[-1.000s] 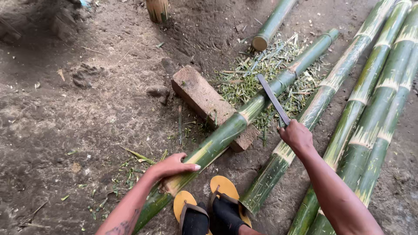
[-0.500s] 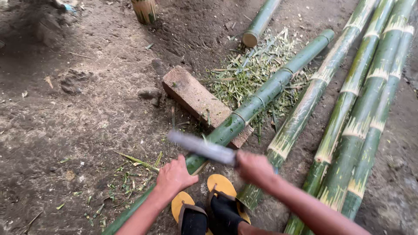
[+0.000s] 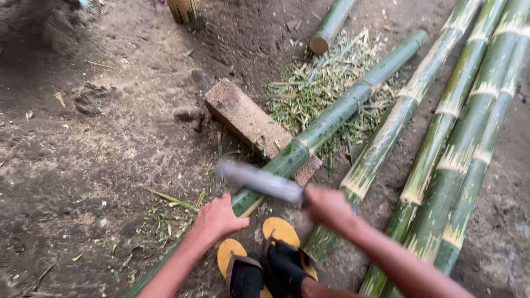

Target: The person uses a machete to repeatedly strike and cut a green bamboo pole resting on a brick. The person rotates the pole and continues chopping to sever it into shorter sections.

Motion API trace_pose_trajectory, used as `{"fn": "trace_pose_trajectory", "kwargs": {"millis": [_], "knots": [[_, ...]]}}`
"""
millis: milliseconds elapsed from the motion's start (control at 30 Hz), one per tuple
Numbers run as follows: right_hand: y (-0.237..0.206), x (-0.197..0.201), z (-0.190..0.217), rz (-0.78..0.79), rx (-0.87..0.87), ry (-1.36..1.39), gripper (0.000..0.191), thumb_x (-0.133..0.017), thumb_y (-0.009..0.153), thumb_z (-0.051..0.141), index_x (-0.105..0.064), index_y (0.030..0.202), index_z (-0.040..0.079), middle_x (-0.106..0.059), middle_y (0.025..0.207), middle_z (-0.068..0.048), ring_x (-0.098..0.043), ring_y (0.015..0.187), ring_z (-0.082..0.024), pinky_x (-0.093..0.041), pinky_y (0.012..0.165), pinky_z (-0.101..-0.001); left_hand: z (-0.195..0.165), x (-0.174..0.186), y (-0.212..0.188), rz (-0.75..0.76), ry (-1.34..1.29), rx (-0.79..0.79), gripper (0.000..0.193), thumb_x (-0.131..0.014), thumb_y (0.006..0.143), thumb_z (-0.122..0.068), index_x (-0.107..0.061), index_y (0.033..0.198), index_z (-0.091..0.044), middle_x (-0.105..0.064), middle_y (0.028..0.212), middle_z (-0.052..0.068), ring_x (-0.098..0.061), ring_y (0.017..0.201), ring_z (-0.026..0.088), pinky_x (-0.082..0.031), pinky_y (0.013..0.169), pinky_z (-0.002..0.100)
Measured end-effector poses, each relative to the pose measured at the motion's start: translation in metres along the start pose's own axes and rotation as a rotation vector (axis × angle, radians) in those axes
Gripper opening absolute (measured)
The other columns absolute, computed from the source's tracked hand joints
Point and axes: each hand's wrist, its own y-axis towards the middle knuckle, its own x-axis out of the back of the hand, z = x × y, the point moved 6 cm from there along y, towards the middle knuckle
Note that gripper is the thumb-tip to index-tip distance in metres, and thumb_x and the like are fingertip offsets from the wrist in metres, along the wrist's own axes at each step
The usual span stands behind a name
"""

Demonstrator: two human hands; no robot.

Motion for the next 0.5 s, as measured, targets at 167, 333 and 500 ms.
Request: {"fn": "trace_pose_trajectory", "kwargs": {"millis": [167,333,500], "knots": [[0.038,0.044,-0.14,0.094,-0.626,0.318,0.027,-0.055,0.103,0.029,-0.059,0.108,0.002,-0.065,0.069,-0.007,-0.049,0.046,-0.011,-0.039,0.037,-0.0283,0.0,0.002,-0.004,-0.009,-0.031,0.021,0.084,-0.075,0.065,-0.053,-0.05,0.131,-0.006,-0.071,0.112,0.019,-0.071,0.104,0.033,-0.056,0.097,0.043],[0.01,0.007,-0.062,0.126,-0.432,0.276,0.025,-0.05,0.103,0.026,-0.061,0.106,0.004,-0.068,0.071,-0.006,-0.061,0.05,-0.013,-0.053,0.04,-0.0322,-0.001,0.01,0.005,0.004,-0.064,0.004,0.088,-0.077,0.064,-0.056,-0.052,0.132,-0.006,-0.07,0.115,0.019,-0.07,0.108,0.033,-0.055,0.099,0.043],[0.007,-0.013,-0.01,-0.033,-0.064,0.064,0.025,-0.061,0.09,0.028,-0.063,0.104,0.008,-0.067,0.076,-0.007,-0.058,0.055,-0.017,-0.057,0.05,-0.0387,0.003,0.009,0.004,0.001,-0.089,-0.012,0.087,-0.078,0.062,-0.058,-0.06,0.127,-0.002,-0.071,0.116,0.02,-0.071,0.11,0.034,-0.055,0.099,0.042]]}}
